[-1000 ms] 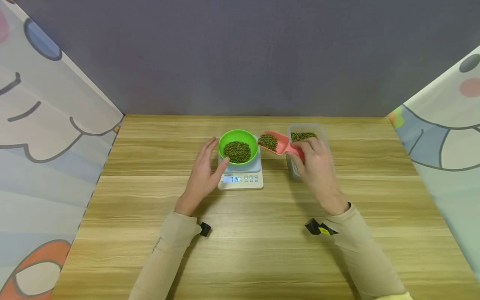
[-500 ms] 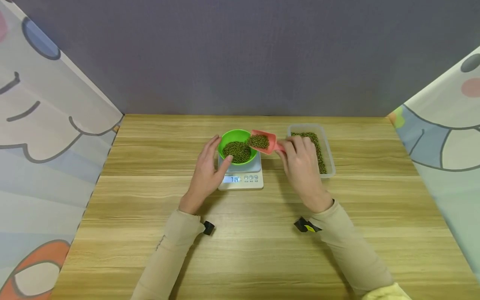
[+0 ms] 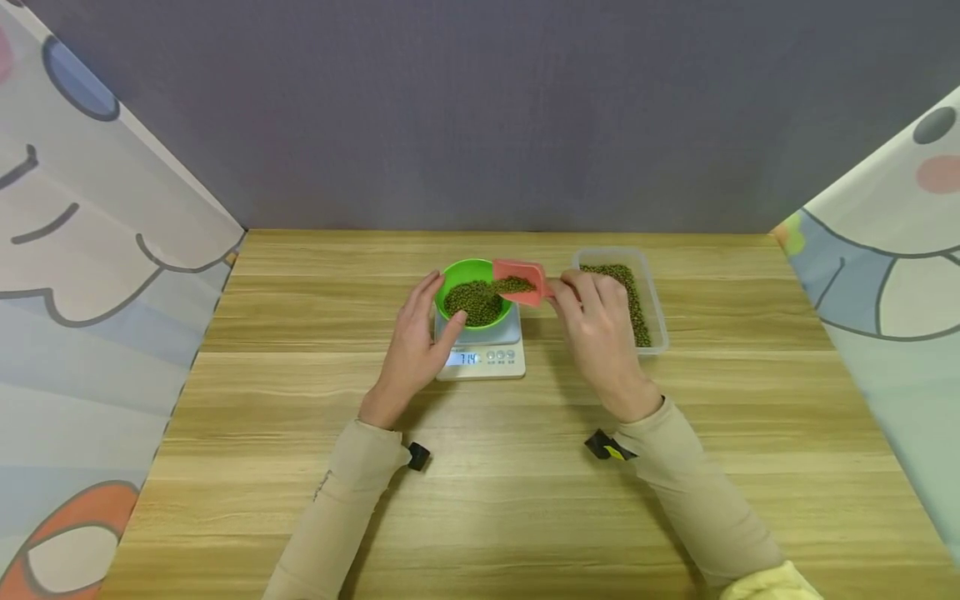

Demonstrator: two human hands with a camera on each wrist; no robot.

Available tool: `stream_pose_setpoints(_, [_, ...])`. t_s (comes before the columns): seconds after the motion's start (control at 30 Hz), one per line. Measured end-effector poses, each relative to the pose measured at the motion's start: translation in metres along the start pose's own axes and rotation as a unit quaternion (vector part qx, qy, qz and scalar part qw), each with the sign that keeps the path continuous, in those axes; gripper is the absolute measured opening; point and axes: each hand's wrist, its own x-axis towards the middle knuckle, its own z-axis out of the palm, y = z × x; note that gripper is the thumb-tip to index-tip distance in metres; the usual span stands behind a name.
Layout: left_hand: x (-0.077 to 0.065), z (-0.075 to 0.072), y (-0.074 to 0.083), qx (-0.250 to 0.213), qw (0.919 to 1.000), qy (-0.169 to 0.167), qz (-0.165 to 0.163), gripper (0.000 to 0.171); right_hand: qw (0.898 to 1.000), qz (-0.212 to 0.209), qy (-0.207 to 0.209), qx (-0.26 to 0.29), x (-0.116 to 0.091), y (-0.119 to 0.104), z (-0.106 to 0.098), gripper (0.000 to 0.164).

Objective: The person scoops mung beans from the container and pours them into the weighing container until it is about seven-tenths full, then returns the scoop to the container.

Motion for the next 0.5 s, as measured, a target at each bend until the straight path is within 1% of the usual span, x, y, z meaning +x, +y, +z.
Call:
stream_pose_setpoints(0.13, [-0.0006,0.0004,0.0005,0.001,1.0000,0.001,0.001,0.064,1.000,-0.013,0.017,-0.002,0.0012,-0.0015,0.0010,0.020])
stream_pose_setpoints(0.37, [-0.0011,0.0001,0.0005,0.005,1.0000,-0.003,-0.008,0.064,0.998,-0.031,0.045,-0.010,0.0020,-0.0024,0.0004,0.018])
stream_pose_setpoints(0.5, [-0.0018,0.0000,-0.0005,0.005,0.9999,-0.004,-0.008,0.065,0.997,-0.035,0.060,-0.013,0.0025,-0.0018,0.0000,0.017])
